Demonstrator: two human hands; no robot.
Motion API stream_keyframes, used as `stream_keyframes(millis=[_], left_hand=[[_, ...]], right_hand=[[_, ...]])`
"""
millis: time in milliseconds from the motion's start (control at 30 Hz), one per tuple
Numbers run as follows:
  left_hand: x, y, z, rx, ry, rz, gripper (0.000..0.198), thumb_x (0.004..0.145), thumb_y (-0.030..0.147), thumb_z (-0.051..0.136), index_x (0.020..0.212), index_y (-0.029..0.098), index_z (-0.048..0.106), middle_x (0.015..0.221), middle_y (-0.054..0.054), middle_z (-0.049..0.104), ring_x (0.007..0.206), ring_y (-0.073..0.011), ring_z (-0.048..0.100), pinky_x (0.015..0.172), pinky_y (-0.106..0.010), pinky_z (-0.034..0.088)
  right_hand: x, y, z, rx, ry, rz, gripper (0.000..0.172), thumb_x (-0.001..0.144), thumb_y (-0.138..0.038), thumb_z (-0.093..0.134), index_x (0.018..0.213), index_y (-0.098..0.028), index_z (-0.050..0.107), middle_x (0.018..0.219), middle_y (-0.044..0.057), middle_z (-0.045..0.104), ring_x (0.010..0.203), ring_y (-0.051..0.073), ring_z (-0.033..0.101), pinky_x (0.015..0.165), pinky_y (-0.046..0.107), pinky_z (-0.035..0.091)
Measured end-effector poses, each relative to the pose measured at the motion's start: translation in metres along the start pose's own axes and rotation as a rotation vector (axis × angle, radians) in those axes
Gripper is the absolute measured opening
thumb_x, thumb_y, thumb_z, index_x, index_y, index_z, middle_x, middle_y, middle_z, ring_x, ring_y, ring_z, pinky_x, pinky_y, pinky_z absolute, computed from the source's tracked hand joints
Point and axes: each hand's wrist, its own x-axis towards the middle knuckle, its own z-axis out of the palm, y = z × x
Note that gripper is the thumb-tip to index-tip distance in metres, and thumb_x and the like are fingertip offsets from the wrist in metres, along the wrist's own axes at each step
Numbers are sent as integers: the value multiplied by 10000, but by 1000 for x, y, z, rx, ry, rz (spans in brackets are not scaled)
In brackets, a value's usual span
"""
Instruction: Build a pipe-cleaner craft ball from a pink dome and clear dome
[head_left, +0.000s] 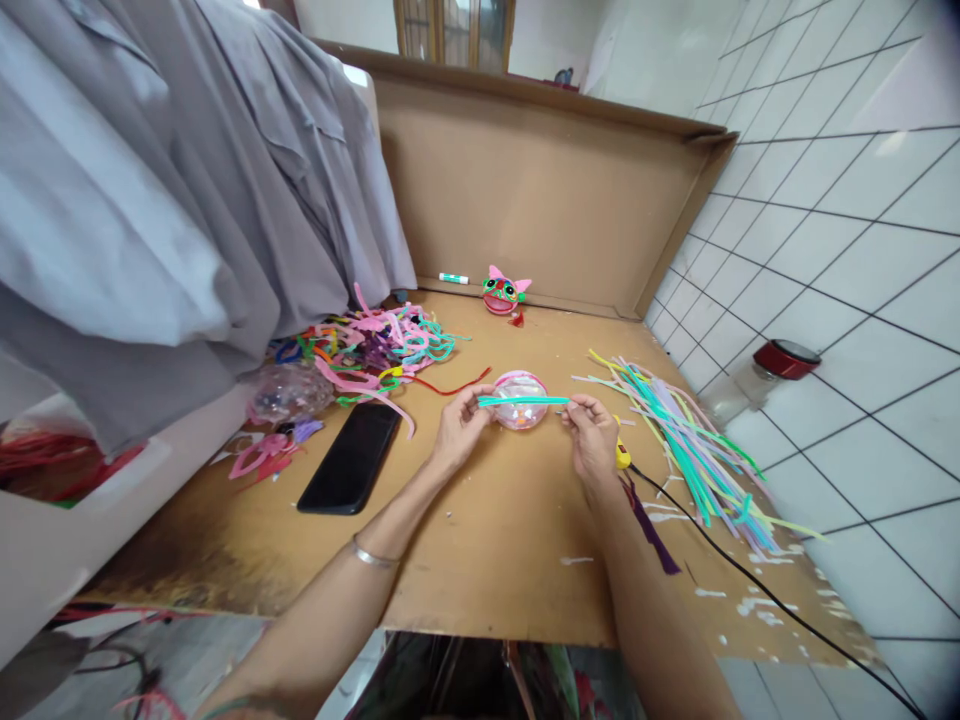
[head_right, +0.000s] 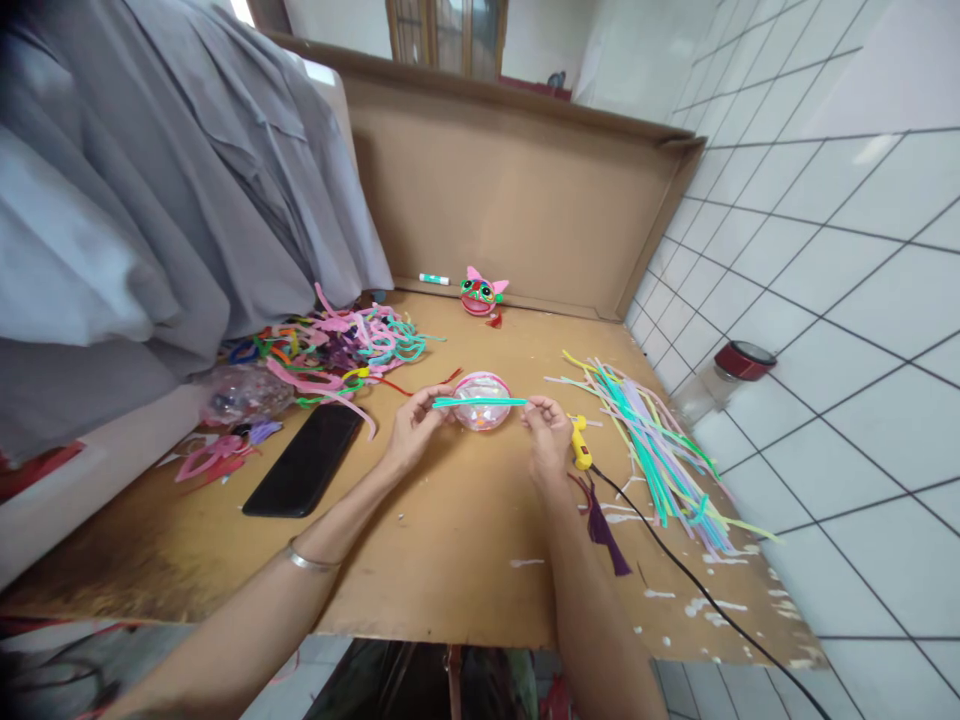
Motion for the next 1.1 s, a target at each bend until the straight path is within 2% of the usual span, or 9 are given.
stream_keyframes(millis=[167,400,533,700,967,1100], left_hand=[[-3,2,-2,111,-3,39,372,799,463,627,958,133,689,629,-2,630,590,-124,566,630,-246,461],[2,1,-1,-126,-4,8,585,779,674,549,816,111,704,524,-28,602,479,-122,527,487,-245,413],[2,1,-1,-122,-12,-8,602,758,686,566,797,103,710,507,-34,610,465,-120,530,473,-242,408],[2,0,0,-143,-23,-43,636,736,699,579,825,82,703,613,-83,683,483,-128,568,462,-245,407],[2,2,1,-171,-52,-77,638,708,701,610,811,77,697,623,-102,698,491,-139,592,469,-250,427],[1,3,1,-175,-60,-75,639,701,701,618,819,78,695,614,-99,697,486,-140,594,467,-248,434]], right_hand=[[1,0,1,-16,27,-19,278,532,-319,763,730,-189,620,601,-56,597,542,88,524,566,235,422],[2,1,-1,-83,57,-93,242,569,-327,727,730,-191,607,600,-56,590,531,90,519,567,244,420],[2,2,-1,-31,66,-63,252,550,-315,740,724,-192,607,595,-57,589,525,87,525,549,236,426],[3,2,-1,27,67,7,256,522,-297,747,704,-187,604,592,-54,585,513,80,524,530,224,417],[4,4,-2,-104,127,-180,201,598,-301,700,730,-186,603,595,-50,588,526,102,528,562,255,423],[4,3,-2,-138,172,-208,184,600,-294,694,721,-185,607,600,-43,597,539,111,539,574,261,433]])
